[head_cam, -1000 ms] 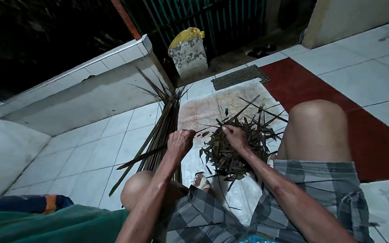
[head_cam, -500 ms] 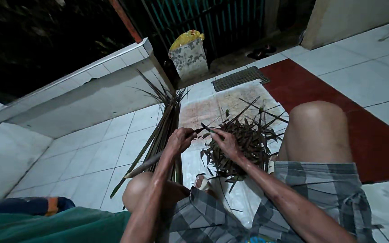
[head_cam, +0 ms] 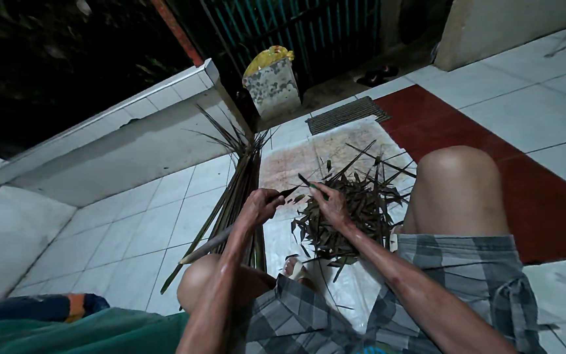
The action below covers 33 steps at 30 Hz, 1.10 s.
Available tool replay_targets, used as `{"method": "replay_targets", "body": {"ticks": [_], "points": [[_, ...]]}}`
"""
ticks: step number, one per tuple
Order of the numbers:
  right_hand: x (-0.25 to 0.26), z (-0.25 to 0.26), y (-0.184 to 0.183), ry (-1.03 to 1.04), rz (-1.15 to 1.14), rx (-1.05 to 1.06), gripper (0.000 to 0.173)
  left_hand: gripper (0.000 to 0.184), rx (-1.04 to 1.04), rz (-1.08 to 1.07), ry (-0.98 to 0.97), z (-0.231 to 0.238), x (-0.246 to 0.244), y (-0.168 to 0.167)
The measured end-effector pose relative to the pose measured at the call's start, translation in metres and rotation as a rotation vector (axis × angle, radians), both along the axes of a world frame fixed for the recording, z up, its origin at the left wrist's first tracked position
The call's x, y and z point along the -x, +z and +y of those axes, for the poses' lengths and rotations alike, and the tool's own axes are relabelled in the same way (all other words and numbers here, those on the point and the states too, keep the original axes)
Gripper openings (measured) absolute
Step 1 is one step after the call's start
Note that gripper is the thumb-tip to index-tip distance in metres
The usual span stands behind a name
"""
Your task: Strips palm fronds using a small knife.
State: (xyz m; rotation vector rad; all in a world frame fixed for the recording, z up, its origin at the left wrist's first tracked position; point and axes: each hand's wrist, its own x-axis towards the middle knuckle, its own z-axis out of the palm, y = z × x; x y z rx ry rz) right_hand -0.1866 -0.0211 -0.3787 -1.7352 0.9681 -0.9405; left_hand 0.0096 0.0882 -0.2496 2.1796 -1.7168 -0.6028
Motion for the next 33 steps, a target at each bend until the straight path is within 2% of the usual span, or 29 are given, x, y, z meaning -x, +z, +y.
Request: {"method": "replay_targets", "body": {"ticks": [4, 7, 8, 10, 12, 14, 17, 21, 23, 28, 33], "points": [[0.017, -0.031, -0.011, -0.117, 0.025, -0.109, 0.039, 0.027, -0.014, 0.016, -0.003, 0.003, -0.001, 0.002], [0.029, -0.036, -0.01, -0.22, -0.067, -0.1, 0.039, 0.029, -0.003, 0.009, 0.016, 0.003, -0.002, 0.002], [0.029, -0.031, -0.009, -0.204, -0.109, -0.078, 0.038, 0.029, 0.001, 0.004, 0.027, 0.003, -0.001, 0.002], [0.023, -0.018, -0.004, -0.044, -0.209, -0.098, 0.039, 0.028, 0.003, 0.003, 0.037, 0.0, 0.0, 0.002], [0.011, -0.004, 0.005, 0.173, -0.319, -0.219, 0.043, 0.029, 0.002, 0.007, 0.023, -0.003, 0.001, 0.001], [0.003, 0.009, 0.013, 0.286, -0.419, -0.343, 0.043, 0.031, -0.015, 0.028, -0.017, -0.004, 0.004, 0.001], [-0.001, 0.014, 0.014, 0.278, -0.489, -0.439, 0.036, 0.032, -0.036, 0.07, -0.077, -0.004, 0.005, -0.005], [0.006, 0.004, 0.012, 0.233, -0.502, -0.457, 0.036, 0.031, -0.079, 0.099, -0.084, 0.0, -0.002, -0.006], [0.008, 0.001, 0.017, 0.211, -0.457, -0.417, 0.035, 0.03, -0.052, 0.081, -0.087, 0.001, -0.003, -0.004], [0.003, 0.016, 0.028, 0.185, -0.134, -0.128, 0.036, 0.027, 0.057, -0.041, 0.016, 0.0, 0.0, -0.005], [-0.008, 0.039, 0.037, 0.251, -0.1, -0.054, 0.035, 0.023, 0.092, -0.168, 0.061, -0.002, 0.007, -0.006]]}}
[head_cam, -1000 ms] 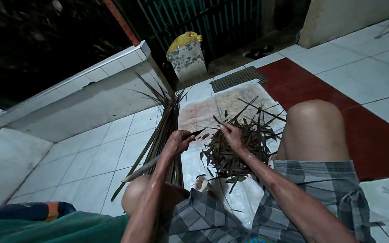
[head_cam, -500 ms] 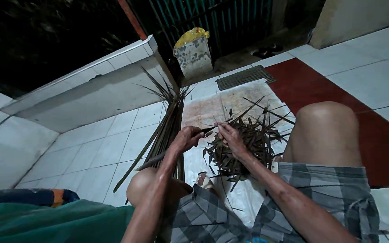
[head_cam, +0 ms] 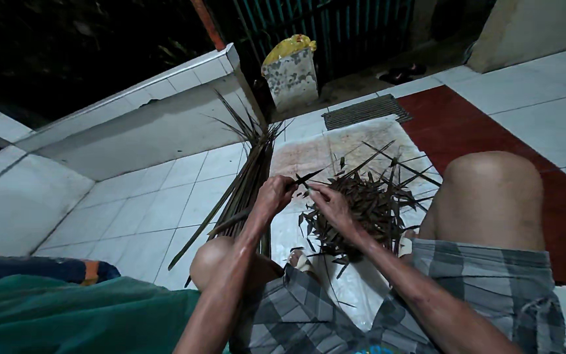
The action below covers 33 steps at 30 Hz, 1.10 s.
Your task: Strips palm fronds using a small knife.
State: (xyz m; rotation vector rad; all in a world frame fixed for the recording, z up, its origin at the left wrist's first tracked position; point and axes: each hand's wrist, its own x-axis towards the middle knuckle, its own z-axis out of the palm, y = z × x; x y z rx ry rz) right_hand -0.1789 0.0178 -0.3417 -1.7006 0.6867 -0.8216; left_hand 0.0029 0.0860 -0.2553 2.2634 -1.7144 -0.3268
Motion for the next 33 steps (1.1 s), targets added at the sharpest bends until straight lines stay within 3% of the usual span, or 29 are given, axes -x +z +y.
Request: {"method": "replay_targets", "body": {"ticks": [12, 21, 33], "points": [[0.003, 0.004, 0.012, -0.041, 0.063, 0.083, 0.035, 0.023, 0.077, -0.144, -0.01, 0.003, 0.01, -0.001], [-0.003, 0.01, 0.027, -0.118, 0.223, -0.019, 0.036, 0.022, 0.055, -0.257, 0.029, 0.003, 0.023, -0.005], [-0.008, 0.002, 0.016, -0.181, 0.238, -0.036, 0.038, 0.025, 0.033, -0.296, 0.015, 0.001, 0.025, -0.003]]}}
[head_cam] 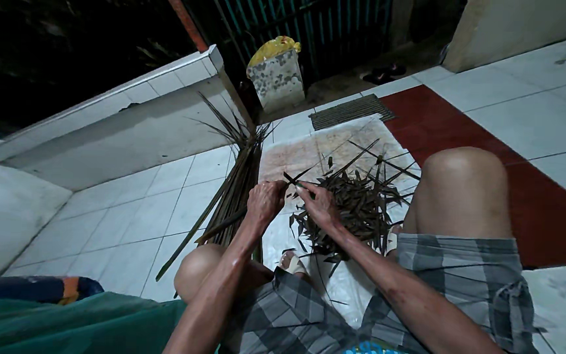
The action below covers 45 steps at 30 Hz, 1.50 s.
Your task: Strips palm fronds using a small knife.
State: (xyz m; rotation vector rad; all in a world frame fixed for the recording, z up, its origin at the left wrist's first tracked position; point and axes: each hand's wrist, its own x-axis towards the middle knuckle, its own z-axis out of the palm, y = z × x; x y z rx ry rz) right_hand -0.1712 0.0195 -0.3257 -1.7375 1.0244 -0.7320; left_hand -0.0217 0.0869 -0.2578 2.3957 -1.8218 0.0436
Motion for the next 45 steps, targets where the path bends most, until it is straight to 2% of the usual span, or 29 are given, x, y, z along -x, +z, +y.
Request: {"method": "replay_targets", "body": {"ticks": [13, 18, 21, 24, 27, 32, 37, 45], "points": [[0.001, -0.003, -0.018, -0.072, -0.035, 0.054, 0.034, 0.023, -0.017, 0.058, -0.047, 0.003, -0.002, 0.002], [0.015, -0.03, -0.045, -0.177, -0.003, 0.042, 0.036, 0.022, -0.077, 0.058, -0.03, 0.007, -0.006, 0.003], [0.032, -0.046, -0.049, -0.244, -0.023, -0.013, 0.039, 0.021, -0.077, 0.044, -0.008, 0.009, -0.009, 0.007], [0.036, -0.043, -0.046, -0.186, -0.066, 0.008, 0.04, 0.023, -0.074, -0.017, 0.0, 0.009, -0.007, 0.006], [0.025, -0.03, -0.03, -0.043, -0.089, 0.018, 0.038, 0.022, -0.131, -0.104, 0.013, 0.006, 0.001, 0.011], [0.014, -0.015, -0.012, 0.126, -0.008, -0.012, 0.037, 0.022, -0.154, -0.178, -0.014, 0.006, 0.005, 0.007], [0.014, -0.016, -0.011, 0.09, 0.08, -0.02, 0.036, 0.023, -0.143, -0.19, -0.039, 0.007, 0.004, 0.005], [0.016, -0.035, -0.029, -0.017, 0.062, -0.027, 0.037, 0.022, -0.146, -0.21, -0.041, 0.008, 0.004, 0.005]]}}
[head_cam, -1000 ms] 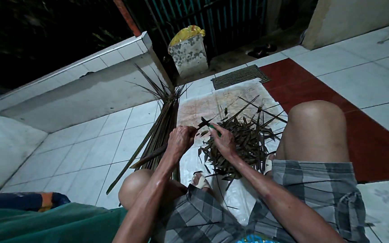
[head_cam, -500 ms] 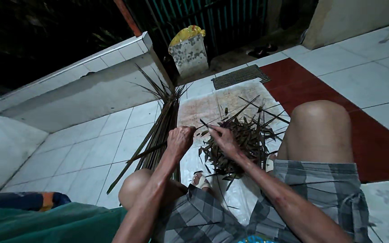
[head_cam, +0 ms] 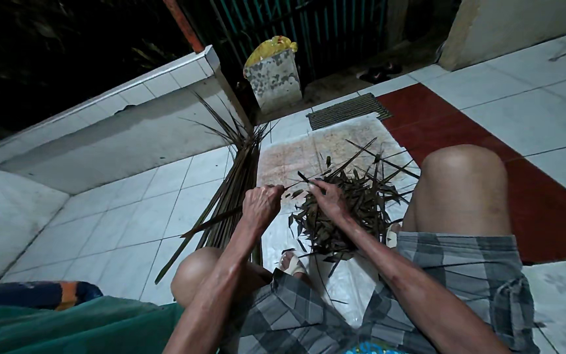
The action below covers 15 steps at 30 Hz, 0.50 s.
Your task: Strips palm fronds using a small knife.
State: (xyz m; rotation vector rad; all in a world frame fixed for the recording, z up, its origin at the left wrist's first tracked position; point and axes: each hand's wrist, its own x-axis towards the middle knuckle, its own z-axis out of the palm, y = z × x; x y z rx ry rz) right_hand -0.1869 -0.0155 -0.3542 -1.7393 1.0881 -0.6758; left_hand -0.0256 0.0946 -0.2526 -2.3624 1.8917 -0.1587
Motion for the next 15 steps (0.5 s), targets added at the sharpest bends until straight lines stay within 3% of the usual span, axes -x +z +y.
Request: {"method": "replay_targets", "body": {"ticks": [3, 7, 12, 15], "points": [[0.012, -0.021, -0.015, -0.091, 0.029, -0.029, 0.038, 0.022, -0.015, 0.024, 0.028, 0.001, -0.002, 0.002], [0.025, -0.026, -0.024, -0.186, -0.129, 0.001, 0.039, 0.022, 0.047, 0.191, 0.052, 0.0, -0.014, 0.005], [0.005, 0.001, -0.013, 0.117, -0.421, -0.057, 0.038, 0.023, 0.129, 0.511, 0.024, -0.005, -0.032, 0.001], [-0.004, 0.014, -0.008, 0.179, -0.429, -0.052, 0.038, 0.027, 0.105, 0.642, 0.046, -0.005, -0.031, 0.002]]}}
